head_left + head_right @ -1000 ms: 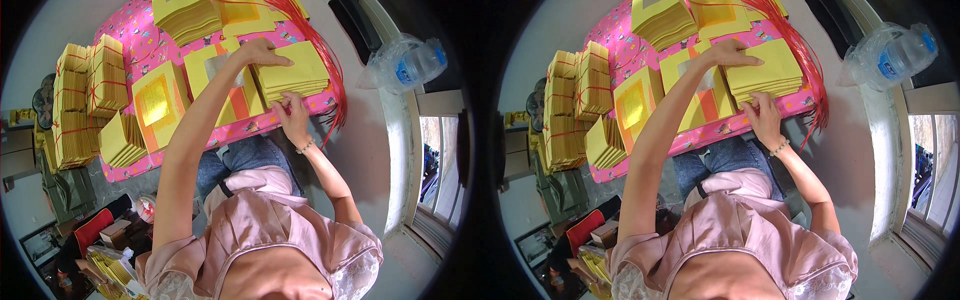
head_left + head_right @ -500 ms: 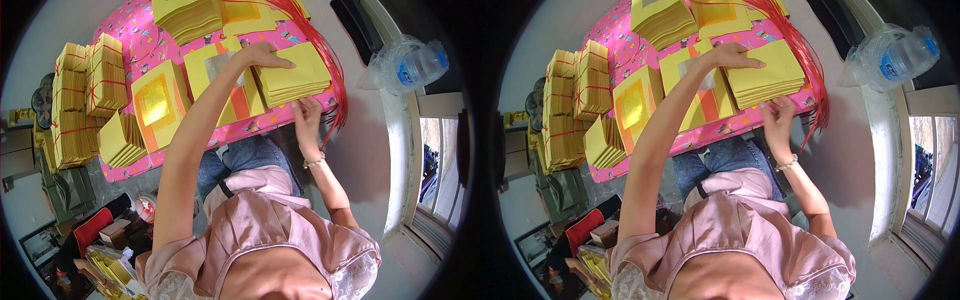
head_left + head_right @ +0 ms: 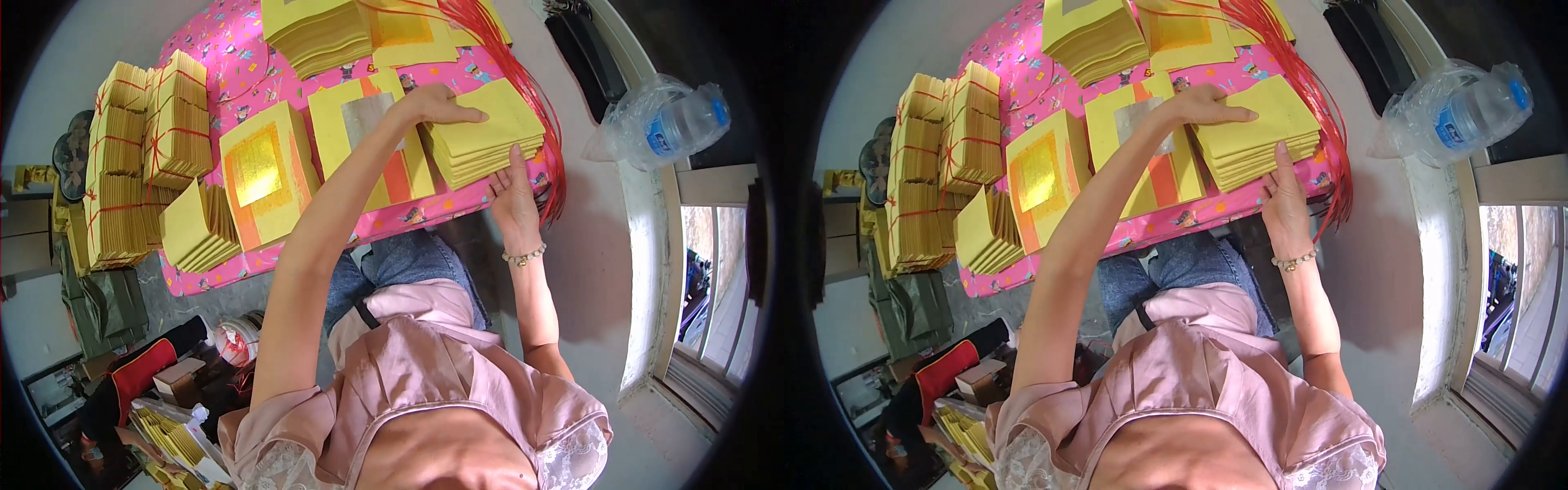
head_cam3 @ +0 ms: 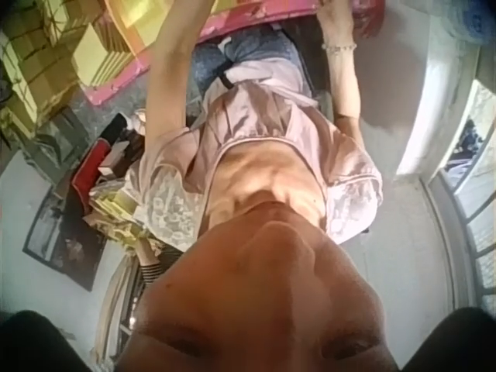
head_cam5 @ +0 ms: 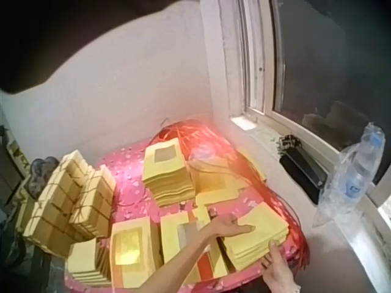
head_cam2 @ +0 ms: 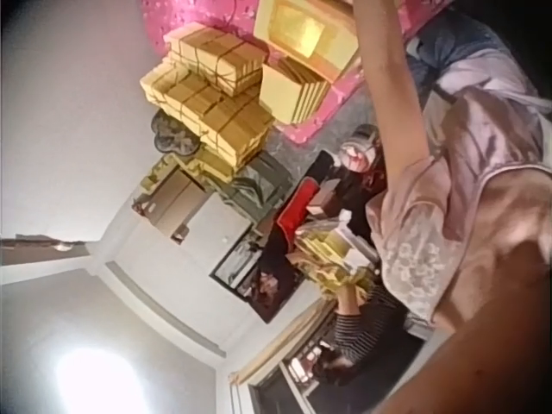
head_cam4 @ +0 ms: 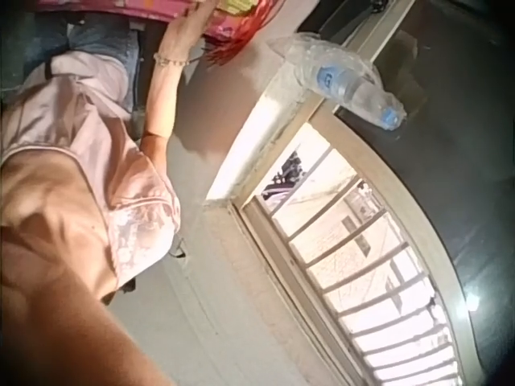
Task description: Stacking bundles of yellow ritual paper and tying them with red string.
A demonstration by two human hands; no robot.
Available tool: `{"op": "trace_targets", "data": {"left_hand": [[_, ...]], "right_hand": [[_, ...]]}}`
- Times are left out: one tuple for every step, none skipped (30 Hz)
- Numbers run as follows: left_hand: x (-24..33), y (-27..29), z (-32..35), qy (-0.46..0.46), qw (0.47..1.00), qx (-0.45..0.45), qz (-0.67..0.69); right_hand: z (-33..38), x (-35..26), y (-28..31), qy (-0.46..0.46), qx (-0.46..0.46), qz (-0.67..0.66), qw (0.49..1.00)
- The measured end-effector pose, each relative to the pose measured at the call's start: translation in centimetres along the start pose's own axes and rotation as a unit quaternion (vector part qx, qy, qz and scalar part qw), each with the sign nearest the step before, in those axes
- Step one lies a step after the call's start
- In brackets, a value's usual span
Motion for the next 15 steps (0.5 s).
{"op": "trace_targets", "data": {"left_hand": [[-0.1, -0.1, -0.1, 0.001, 1.000, 0.005, -0.001], [-0.2, -0.4, -0.1, 0.006, 1.000, 0.008, 0.000], [0.1, -0.5, 0.0, 0.010, 1.000, 0.008, 0.001], [0.5, -0.6, 0.2, 0.003, 1.000, 0.019, 0.007], [0.9, -0.7, 0.3, 0.004, 1.000, 0.024, 0.005], [0.6, -1.0, 0.3, 0.010, 0.999, 0.036, 0.004], [0.7, -0.9, 0.4, 0.016, 0.999, 0.047, 0.002], [0.8, -0.7, 0.6, 0.014, 0.998, 0.065, 0.004], [1.0, -0.3, 1.0, 0.017, 0.997, 0.072, 0.003], [1.2, 0.4, 1.5, 0.018, 0.996, 0.086, 0.000], [1.2, 1.0, 2.0, 0.019, 0.995, 0.099, -0.002], [1.9, 2.0, 3.1, 0.027, 0.995, 0.092, 0.016], [1.9, 2.6, 3.9, 0.028, 0.995, 0.097, 0.016], [1.8, 3.7, 5.0, 0.016, 0.987, 0.137, 0.084], [1.3, 5.2, 6.4, 0.007, 0.972, 0.180, 0.150]], "right_hand": [[-0.2, 0.0, -0.3, 0.001, -0.005, 0.001, 1.000], [-0.4, -0.6, -1.0, 0.029, -0.025, -0.001, 0.999], [-0.5, -1.0, -1.5, 0.058, -0.043, -0.005, 0.997], [-1.0, -0.8, -1.7, 0.059, -0.048, -0.005, 0.997], [-1.2, -1.6, -2.0, 0.120, -0.072, 0.010, 0.990], [-1.1, -2.4, -2.9, 0.178, -0.099, 0.026, 0.979], [-1.2, -2.7, -3.4, 0.177, -0.108, 0.026, 0.978], [-1.3, -3.2, -3.3, 0.174, -0.106, 0.012, 0.979], [-1.2, -3.7, -3.5, 0.172, -0.103, -0.003, 0.980], [-0.8, -4.3, -4.1, 0.170, -0.120, -0.003, 0.978], [-0.6, -4.8, -4.7, 0.168, -0.128, -0.002, 0.977], [-0.1, -5.6, -5.4, 0.174, -0.149, 0.010, 0.973], [0.4, -6.2, -6.2, 0.179, -0.171, 0.023, 0.969], [0.1, -6.5, -7.1, 0.175, -0.185, 0.029, 0.967], [0.4, -6.6, -8.5, 0.171, -0.194, 0.030, 0.966]]}}
Point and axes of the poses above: each hand's wrist, its own z-axis away from the middle knuckle, its own y-axis out of the back of the hand, x = y × z, the point moved 9 cm from there along -z, towards the middle knuckle, and after that the axes turned 9 degrees about -z, right-handed, at the moved point
